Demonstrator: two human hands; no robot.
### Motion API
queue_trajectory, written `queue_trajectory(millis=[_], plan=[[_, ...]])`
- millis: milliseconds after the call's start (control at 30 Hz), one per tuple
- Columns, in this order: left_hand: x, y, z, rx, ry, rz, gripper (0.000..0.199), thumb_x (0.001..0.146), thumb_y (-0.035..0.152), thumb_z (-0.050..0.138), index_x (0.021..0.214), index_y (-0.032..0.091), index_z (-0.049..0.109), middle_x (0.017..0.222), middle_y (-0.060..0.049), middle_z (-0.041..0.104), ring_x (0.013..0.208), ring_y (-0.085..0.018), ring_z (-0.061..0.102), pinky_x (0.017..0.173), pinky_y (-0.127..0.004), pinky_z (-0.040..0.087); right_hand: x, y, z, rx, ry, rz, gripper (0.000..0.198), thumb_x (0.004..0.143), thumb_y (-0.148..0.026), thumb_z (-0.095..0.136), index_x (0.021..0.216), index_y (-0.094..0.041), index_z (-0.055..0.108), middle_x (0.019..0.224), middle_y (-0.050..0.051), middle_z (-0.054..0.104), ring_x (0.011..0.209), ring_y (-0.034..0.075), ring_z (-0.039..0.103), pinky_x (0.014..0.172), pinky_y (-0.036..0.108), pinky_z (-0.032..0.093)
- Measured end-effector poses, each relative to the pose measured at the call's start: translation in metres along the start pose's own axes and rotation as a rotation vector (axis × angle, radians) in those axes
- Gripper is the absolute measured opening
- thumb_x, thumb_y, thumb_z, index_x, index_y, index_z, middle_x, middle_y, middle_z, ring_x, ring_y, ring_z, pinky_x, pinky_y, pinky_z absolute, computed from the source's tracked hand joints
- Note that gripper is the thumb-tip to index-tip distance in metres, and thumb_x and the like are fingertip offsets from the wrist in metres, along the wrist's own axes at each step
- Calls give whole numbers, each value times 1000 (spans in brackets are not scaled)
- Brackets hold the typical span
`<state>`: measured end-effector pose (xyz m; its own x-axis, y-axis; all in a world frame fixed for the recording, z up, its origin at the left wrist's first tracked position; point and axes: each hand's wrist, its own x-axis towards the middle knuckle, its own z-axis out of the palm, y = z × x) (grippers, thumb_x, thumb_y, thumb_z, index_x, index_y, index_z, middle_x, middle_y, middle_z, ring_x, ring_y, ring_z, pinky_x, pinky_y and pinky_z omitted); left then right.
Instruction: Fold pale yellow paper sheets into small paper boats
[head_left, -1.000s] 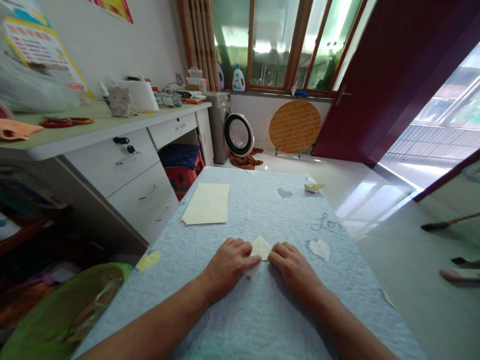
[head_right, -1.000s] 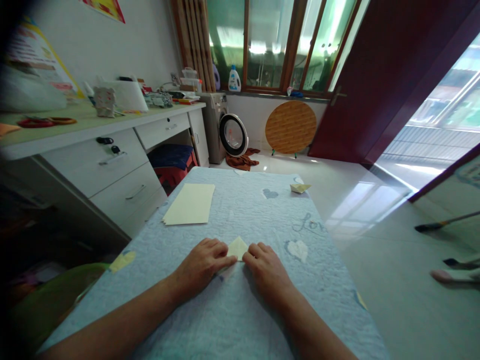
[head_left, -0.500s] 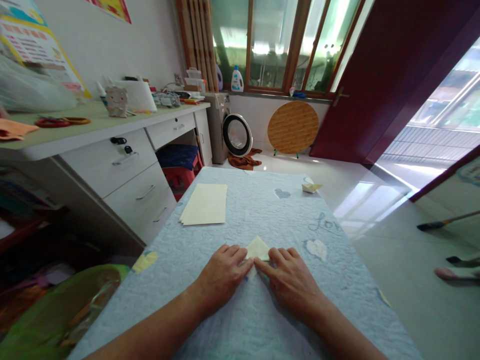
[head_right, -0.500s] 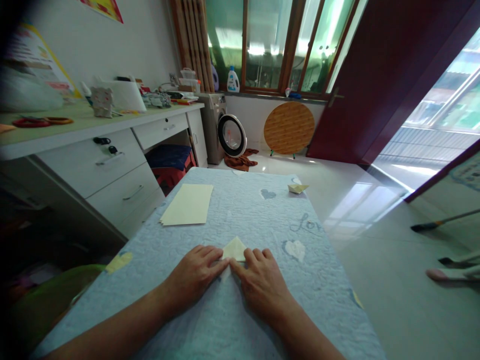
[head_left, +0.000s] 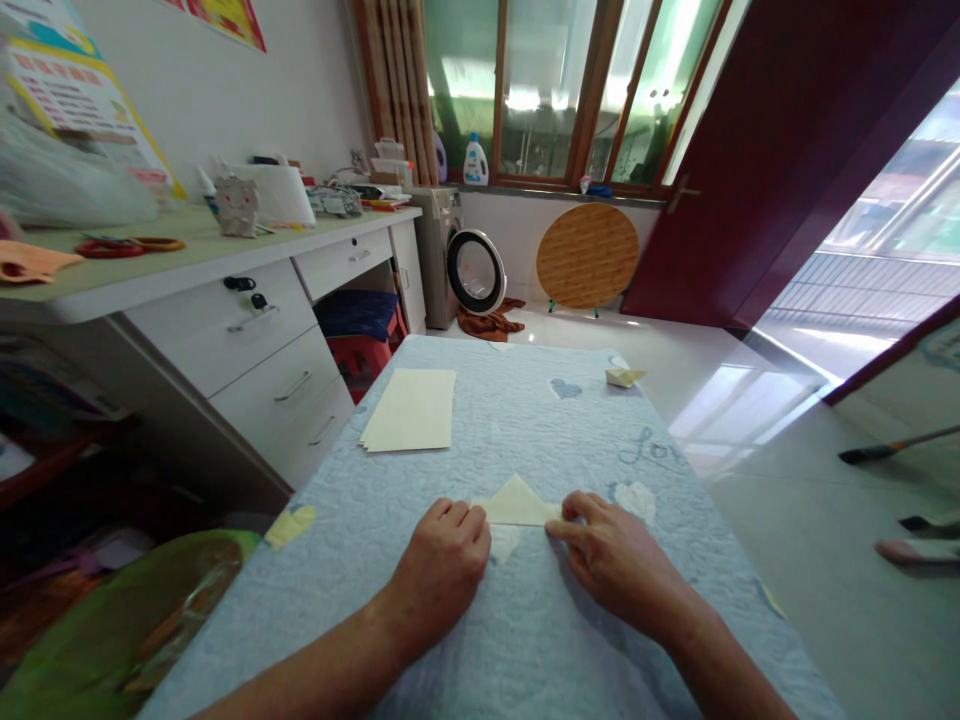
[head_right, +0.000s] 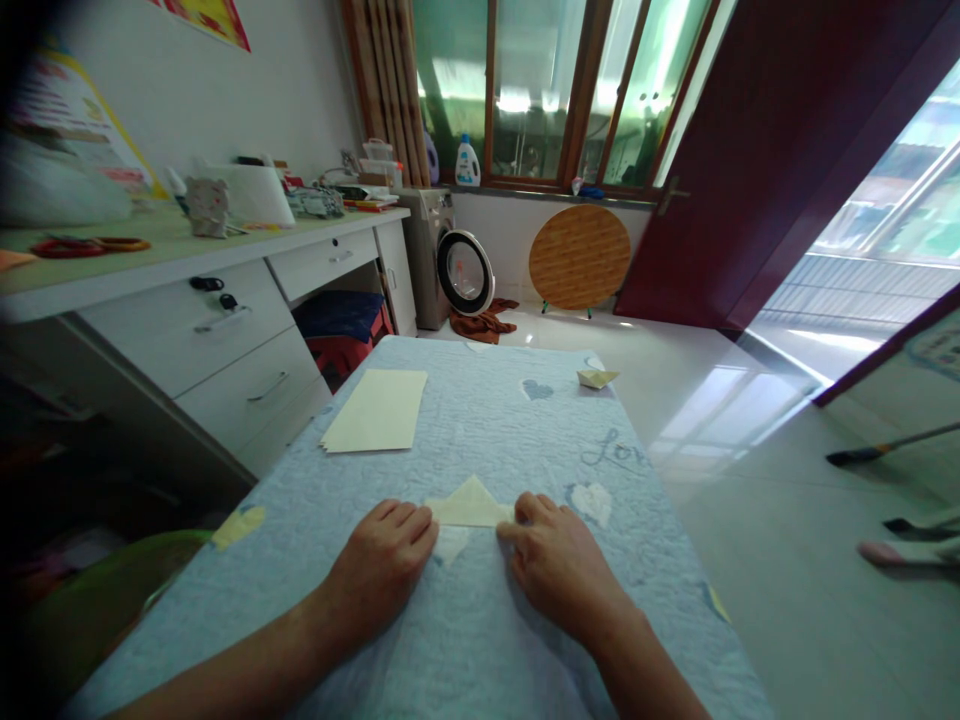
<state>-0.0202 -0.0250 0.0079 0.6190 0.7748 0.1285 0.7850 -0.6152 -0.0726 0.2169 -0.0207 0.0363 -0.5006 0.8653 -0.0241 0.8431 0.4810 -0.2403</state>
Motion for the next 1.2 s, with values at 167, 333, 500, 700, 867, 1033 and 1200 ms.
queue_trajectory(millis=[167,333,500,700,867,1033,1200], plan=[[0,4,-3,7,-41,-82,24,86,0,49,87,13,69,92,-11,68,84,-26,62,78,-42,49,-4,11,-5,50,-24,-3,25,84,-8,53,87,-25,71,103,4,63,91,19,58,79,30,43],[0,6,-6,-6,-49,-160,25,85,-2,49,82,13,69,86,-11,68,81,-27,63,77,-44,49,-4,14,-6,77,-38,0,24,87,-10,51,81,-22,70,107,5,65,93,18,61,83,30,45],[0,4,-6,-1,-75,-210,26,85,-1,48,80,14,68,84,-11,68,81,-28,63,76,-44,48,-5,15,-8,63,-35,-6,23,87,-11,51,78,-22,69,106,4,66,93,18,62,83,30,45],[4,-4,-7,-30,-40,-254,24,86,3,47,79,16,66,82,-9,65,82,-28,61,77,-43,45,-2,15,-5,131,65,13,25,89,-16,48,72,-19,66,89,4,66,83,17,61,80,30,45],[8,-11,-5,-164,20,-325,22,79,7,50,92,16,64,93,-10,63,90,-28,56,83,-43,43,7,7,11,135,295,-21,7,87,-17,55,84,-17,61,89,8,62,86,23,56,81,37,45],[10,-12,1,-352,91,-343,37,73,9,53,110,14,59,104,-10,61,98,-28,52,92,-42,40,18,-6,25,147,285,-64,19,82,-11,64,99,-18,63,102,9,63,95,26,54,86,40,46],[15,-15,2,-559,113,-339,15,81,17,54,96,18,57,95,-6,62,91,-25,54,86,-38,41,24,-9,30,161,247,-33,15,83,-12,66,96,-19,62,100,7,64,92,24,55,84,37,47]])
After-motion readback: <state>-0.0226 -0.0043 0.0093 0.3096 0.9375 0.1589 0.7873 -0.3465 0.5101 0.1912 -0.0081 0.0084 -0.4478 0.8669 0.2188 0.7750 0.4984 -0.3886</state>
